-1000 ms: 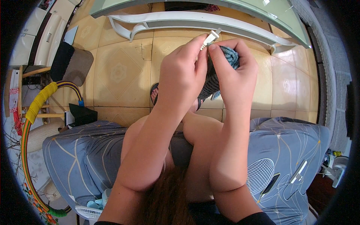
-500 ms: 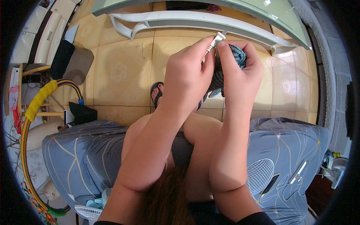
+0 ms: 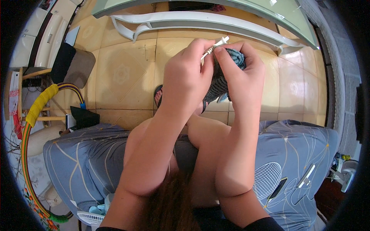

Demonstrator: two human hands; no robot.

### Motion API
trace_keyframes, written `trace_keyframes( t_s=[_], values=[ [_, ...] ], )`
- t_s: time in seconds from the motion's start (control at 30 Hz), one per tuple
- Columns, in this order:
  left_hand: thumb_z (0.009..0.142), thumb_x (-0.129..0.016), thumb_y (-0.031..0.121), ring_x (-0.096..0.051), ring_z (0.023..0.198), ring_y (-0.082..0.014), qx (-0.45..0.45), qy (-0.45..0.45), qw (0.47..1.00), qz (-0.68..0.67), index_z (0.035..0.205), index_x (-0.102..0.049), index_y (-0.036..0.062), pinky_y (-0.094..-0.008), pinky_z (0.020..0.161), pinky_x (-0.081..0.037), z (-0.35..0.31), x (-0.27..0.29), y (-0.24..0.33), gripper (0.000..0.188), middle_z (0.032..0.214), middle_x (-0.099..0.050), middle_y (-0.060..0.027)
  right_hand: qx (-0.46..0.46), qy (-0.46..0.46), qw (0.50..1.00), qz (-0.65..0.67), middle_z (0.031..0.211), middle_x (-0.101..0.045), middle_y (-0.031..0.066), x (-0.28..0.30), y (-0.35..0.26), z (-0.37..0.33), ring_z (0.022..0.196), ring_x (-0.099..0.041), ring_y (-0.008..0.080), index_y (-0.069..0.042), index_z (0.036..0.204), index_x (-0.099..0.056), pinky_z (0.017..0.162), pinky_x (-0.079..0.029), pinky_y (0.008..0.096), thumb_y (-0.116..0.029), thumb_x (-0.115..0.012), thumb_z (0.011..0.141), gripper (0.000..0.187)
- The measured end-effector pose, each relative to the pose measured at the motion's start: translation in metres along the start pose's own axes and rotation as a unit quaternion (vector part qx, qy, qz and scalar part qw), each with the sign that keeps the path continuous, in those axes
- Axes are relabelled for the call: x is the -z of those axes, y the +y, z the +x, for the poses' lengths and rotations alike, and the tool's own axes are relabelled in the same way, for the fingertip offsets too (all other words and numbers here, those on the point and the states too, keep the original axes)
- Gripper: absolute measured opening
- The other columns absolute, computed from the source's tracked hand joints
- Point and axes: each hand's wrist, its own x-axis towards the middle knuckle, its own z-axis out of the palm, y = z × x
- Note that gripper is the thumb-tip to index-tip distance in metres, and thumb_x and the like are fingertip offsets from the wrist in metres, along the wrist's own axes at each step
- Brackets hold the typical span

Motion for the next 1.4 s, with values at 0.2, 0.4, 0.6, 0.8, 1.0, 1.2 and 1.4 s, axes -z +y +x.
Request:
trace_keyframes(
  t_s=[0.2,0.4,0.6,0.8,1.0,1.2,1.4],
  values=[
    [0.077,-0.061,0.003,-0.058,0.056,-0.0266,0.008,-0.008,1.000,-0.019,0.092,-0.058,0.0053,-0.0337,0.050,-0.045,0.000,-0.003,0.009,0.015,0.069,-0.060,-0.0126,-0.029,0.082,0.996,0.022,0.062,-0.055,0.0037,0.002,0.001,0.002,0.058,-0.048,0.0078,0.001,0.075,-0.059,0.055,-0.042,0.0239,-0.014,-0.065,0.076,0.017],
    [0.079,-0.059,0.000,-0.058,0.064,-0.0161,0.063,-0.035,0.997,0.009,0.096,-0.059,0.0035,-0.0275,0.055,-0.045,0.002,0.007,0.019,0.017,0.076,-0.063,-0.0104,-0.039,0.000,0.999,0.014,0.061,-0.055,0.0035,0.004,-0.001,0.001,0.058,-0.048,0.0075,0.001,0.076,-0.058,0.055,-0.042,0.0239,-0.014,-0.065,0.076,0.017],
    [0.081,-0.057,-0.003,-0.060,0.074,-0.0067,0.064,-0.035,0.997,0.007,0.099,-0.060,0.0015,-0.0216,0.063,-0.047,0.001,0.005,0.019,0.019,0.086,-0.067,-0.0097,-0.046,0.063,0.996,0.035,0.060,-0.054,0.0031,0.003,-0.003,0.001,0.057,-0.047,0.0070,0.002,0.076,-0.060,0.052,-0.041,0.0237,-0.015,-0.066,0.075,0.018],
    [0.079,-0.059,0.000,-0.056,0.062,-0.0149,0.042,-0.017,0.999,0.001,0.096,-0.059,0.0038,-0.0270,0.054,-0.044,0.002,0.004,0.014,0.017,0.074,-0.061,-0.0097,-0.023,0.058,0.998,0.015,0.060,-0.055,0.0038,-0.002,-0.001,0.000,0.057,-0.048,0.0074,0.002,0.076,-0.059,0.053,-0.042,0.0242,-0.014,-0.065,0.075,0.017],
    [0.081,-0.057,-0.004,-0.058,0.075,-0.0057,0.069,-0.039,0.997,0.022,0.100,-0.060,0.0016,-0.0211,0.063,-0.047,0.003,0.009,0.020,0.020,0.086,-0.067,-0.0086,-0.014,-0.009,1.000,-0.002,0.060,-0.055,0.0041,0.003,-0.002,0.000,0.057,-0.048,0.0076,0.002,0.076,-0.058,0.054,-0.043,0.0246,-0.014,-0.065,0.076,0.018],
    [0.079,-0.059,-0.001,-0.056,0.062,-0.0154,0.033,-0.014,0.999,-0.007,0.096,-0.059,0.0040,-0.0268,0.055,-0.044,0.002,0.002,0.015,0.017,0.074,-0.062,-0.0100,-0.031,0.063,0.997,0.011,0.060,-0.055,0.0031,0.002,-0.004,0.000,0.057,-0.047,0.0064,0.002,0.076,-0.059,0.052,-0.041,0.0239,-0.014,-0.065,0.076,0.017],
    [0.077,-0.061,0.003,-0.054,0.050,-0.0243,-0.003,0.012,1.000,0.004,0.092,-0.058,0.0059,-0.0325,0.046,-0.041,0.003,0.004,0.009,0.015,0.062,-0.057,-0.0109,-0.011,-0.025,1.000,0.006,0.061,-0.055,0.0033,0.001,-0.004,-0.001,0.058,-0.047,0.0067,0.001,0.075,-0.058,0.054,-0.041,0.0233,-0.011,-0.064,0.076,0.014]
  ],
)
